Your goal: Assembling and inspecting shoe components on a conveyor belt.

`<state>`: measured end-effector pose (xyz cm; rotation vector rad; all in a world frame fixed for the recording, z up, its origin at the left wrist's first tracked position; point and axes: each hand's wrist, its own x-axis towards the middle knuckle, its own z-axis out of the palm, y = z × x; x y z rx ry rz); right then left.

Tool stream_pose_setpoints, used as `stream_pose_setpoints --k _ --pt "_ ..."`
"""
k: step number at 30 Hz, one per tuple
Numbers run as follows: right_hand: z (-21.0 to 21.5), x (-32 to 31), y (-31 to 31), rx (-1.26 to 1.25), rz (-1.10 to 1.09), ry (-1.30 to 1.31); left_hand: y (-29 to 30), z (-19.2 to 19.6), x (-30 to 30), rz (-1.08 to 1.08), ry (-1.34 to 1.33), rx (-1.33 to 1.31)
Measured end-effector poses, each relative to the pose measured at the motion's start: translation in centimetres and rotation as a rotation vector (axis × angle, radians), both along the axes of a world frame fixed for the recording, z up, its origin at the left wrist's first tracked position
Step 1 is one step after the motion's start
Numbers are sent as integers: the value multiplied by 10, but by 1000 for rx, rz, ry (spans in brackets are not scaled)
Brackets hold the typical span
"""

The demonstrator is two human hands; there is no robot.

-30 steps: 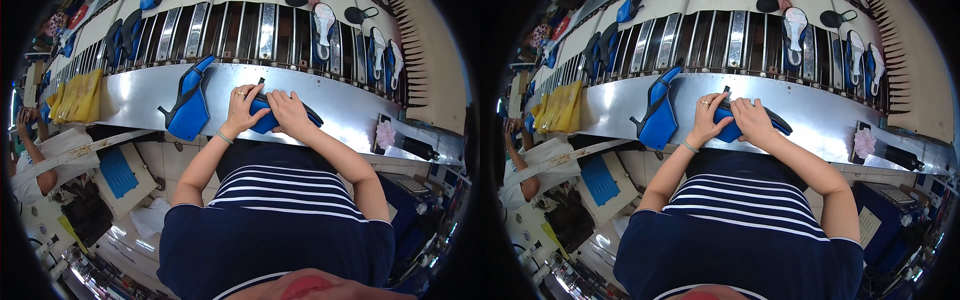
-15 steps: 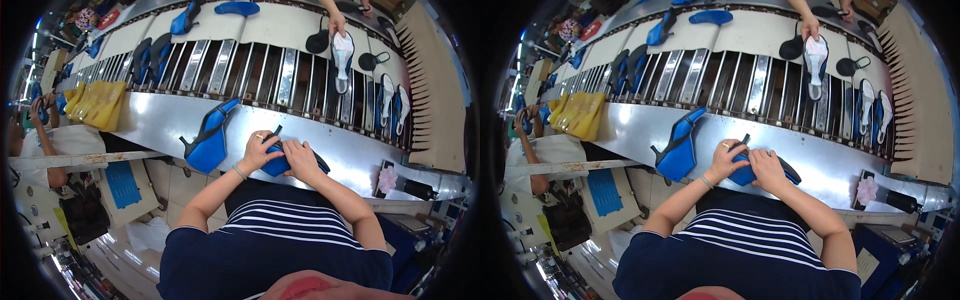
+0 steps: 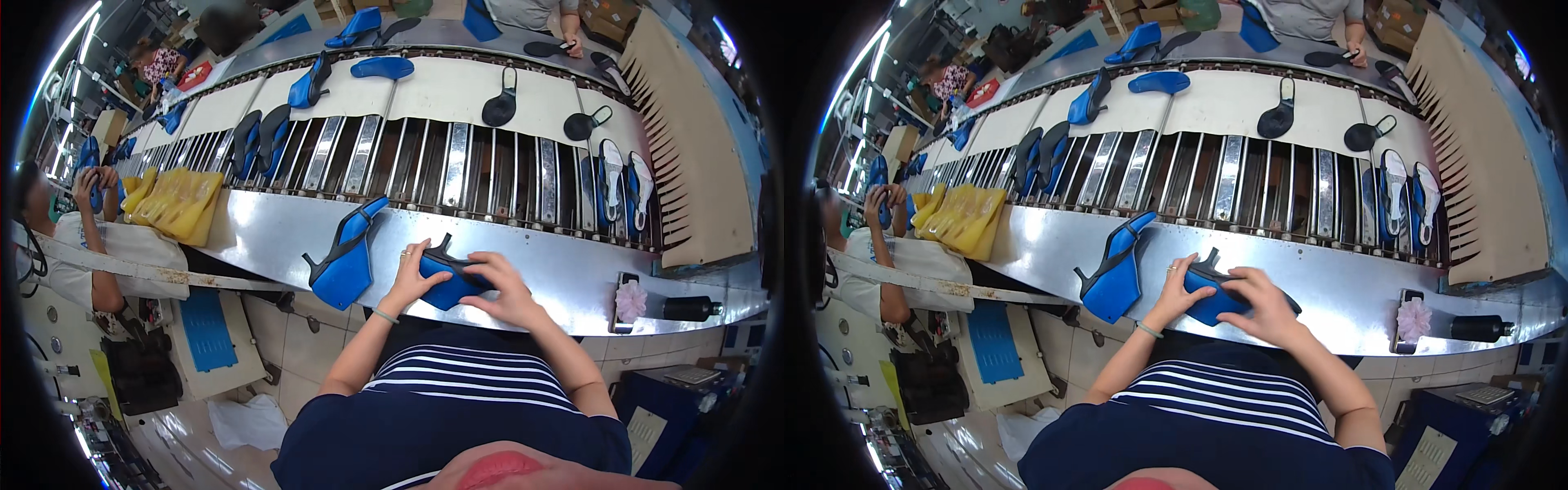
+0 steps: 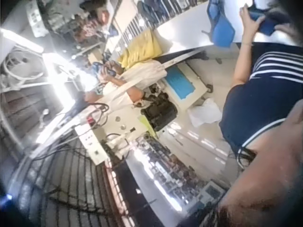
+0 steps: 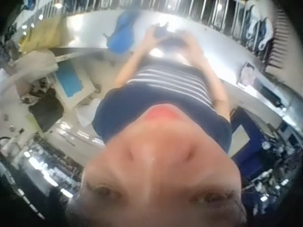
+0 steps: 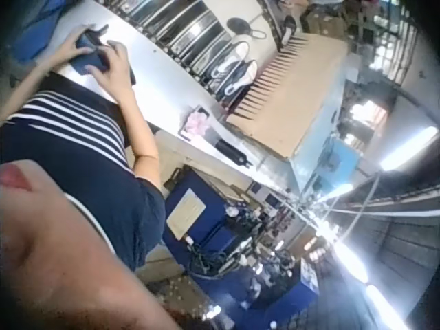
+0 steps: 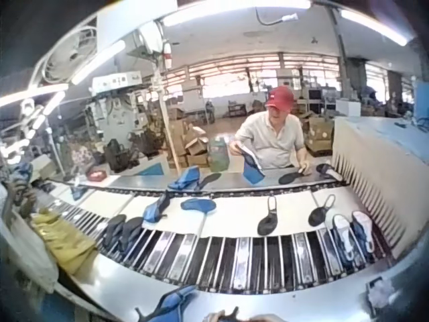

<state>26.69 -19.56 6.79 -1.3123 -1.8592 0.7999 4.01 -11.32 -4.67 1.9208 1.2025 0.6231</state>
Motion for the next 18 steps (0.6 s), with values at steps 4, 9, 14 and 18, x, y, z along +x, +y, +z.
stream_pose_setpoints --k 4,9,14,18 --pt "110 43 -4 91 88 629 8 13 -15 -118 -3 -130" --pt "223 85 -72 495 593 1145 8 8 -6 -113 -62 -20" --pt "267 94 -100 567 1064 995 -18 -10 -9 -8 -79 246" --pt "284 93 -110 534 1074 758 -15 -7 -5 -26 -81 232"
